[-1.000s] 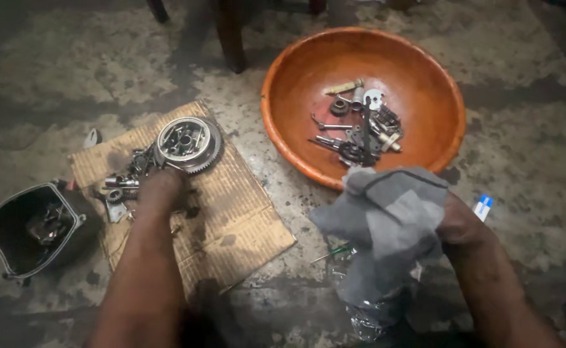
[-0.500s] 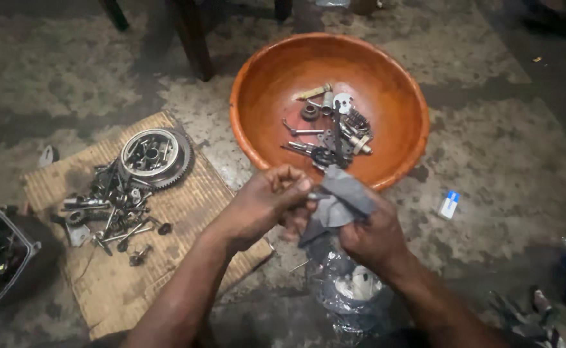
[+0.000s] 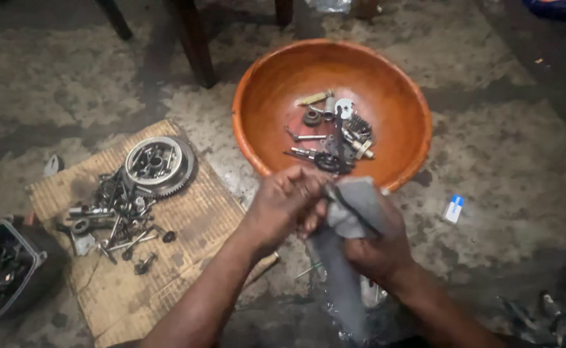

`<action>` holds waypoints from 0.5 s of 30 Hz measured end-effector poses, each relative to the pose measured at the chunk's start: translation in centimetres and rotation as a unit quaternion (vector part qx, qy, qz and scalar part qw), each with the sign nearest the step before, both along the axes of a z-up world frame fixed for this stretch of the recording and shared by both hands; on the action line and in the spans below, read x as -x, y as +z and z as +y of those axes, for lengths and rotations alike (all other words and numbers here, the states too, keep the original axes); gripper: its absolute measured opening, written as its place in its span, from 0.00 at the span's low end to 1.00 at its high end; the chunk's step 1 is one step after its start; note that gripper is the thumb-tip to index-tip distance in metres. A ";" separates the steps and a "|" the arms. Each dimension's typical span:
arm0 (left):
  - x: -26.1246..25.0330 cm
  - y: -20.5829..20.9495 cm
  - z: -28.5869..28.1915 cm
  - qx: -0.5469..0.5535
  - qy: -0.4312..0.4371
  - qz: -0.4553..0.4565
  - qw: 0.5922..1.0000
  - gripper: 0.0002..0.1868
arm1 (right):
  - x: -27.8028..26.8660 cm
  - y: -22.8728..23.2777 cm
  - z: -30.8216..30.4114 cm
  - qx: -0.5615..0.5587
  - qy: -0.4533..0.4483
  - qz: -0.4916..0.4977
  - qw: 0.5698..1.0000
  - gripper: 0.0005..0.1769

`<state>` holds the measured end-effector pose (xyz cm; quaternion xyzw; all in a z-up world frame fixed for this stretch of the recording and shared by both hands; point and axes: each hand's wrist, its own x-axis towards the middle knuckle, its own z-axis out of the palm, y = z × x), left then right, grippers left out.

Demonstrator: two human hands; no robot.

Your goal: The person sits on the floor and wipes various small mechanical parts, including gears, springs, and metal rods, using a grey cloth. The parts are picked up one by one from a cardboard sheet and an orange basin, wiped thoroughly, and then placed back into the basin.

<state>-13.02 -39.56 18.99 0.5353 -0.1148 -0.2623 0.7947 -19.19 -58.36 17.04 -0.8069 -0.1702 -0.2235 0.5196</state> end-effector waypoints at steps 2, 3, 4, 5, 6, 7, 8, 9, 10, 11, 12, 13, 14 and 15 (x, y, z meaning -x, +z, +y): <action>0.6 -0.1 -0.3 0.006 -0.001 -0.008 1.000 0.09 | 0.2 -0.7 -0.4 -0.015 -0.004 -0.017 1.000 0.14; 1.0 -0.1 -0.4 0.009 -0.001 -0.010 1.000 0.08 | 0.3 -1.7 -0.7 -0.089 -0.011 0.085 0.992 0.16; 1.2 0.0 -0.4 0.004 -0.001 -0.035 0.999 0.10 | 0.2 -2.8 -1.3 -0.160 -0.017 0.187 0.969 0.17; 1.2 0.1 -0.4 -0.001 -0.001 -0.061 0.998 0.12 | -0.4 -3.7 -2.5 -0.267 0.037 0.281 0.921 0.16; 1.1 0.2 -0.6 -0.006 -0.003 -0.087 0.996 0.14 | -1.1 -4.5 -3.7 -0.369 0.088 0.367 0.849 0.16; 1.4 0.2 -0.9 -0.009 -0.007 -0.145 0.989 0.15 | -1.5 -5.2 -4.6 -0.461 0.138 0.443 0.757 0.15; 1.7 0.2 -1.2 -0.013 -0.011 -0.204 0.979 0.15 | -1.7 -5.8 -4.9 -0.465 0.118 0.448 0.754 0.16; 1.8 0.2 -1.4 -0.017 -0.014 -0.262 0.965 0.16 | -1.9 -6.2 -5.0 -0.469 0.098 0.453 0.752 0.17; 1.8 0.2 -1.4 -0.050 0.002 -0.267 0.962 0.16 | -2.1 -6.4 -5.1 -0.471 0.077 0.460 0.749 0.18; 1.9 0.2 -1.3 -0.082 0.018 -0.271 0.959 0.16 | -2.4 -6.4 -4.9 -0.430 0.042 0.426 0.795 0.17; 1.9 0.1 -1.5 -0.112 0.034 -0.274 0.954 0.16 | -2.7 -6.3 -4.9 -0.384 0.004 0.390 0.837 0.16; 1.7 0.0 -1.6 -0.058 0.019 -0.201 0.978 0.16 | -3.0 -5.9 -4.9 -0.336 -0.033 0.351 0.873 0.15; 1.5 0.0 -1.7 -0.006 0.004 -0.126 0.992 0.16 | -3.4 -5.1 -5.3 -0.380 -0.009 0.335 0.862 0.13; 1.3 0.1 -1.7 0.047 -0.011 -0.050 0.998 0.16 | -3.8 -4.0 -6.0 -0.422 0.015 0.317 0.849 0.12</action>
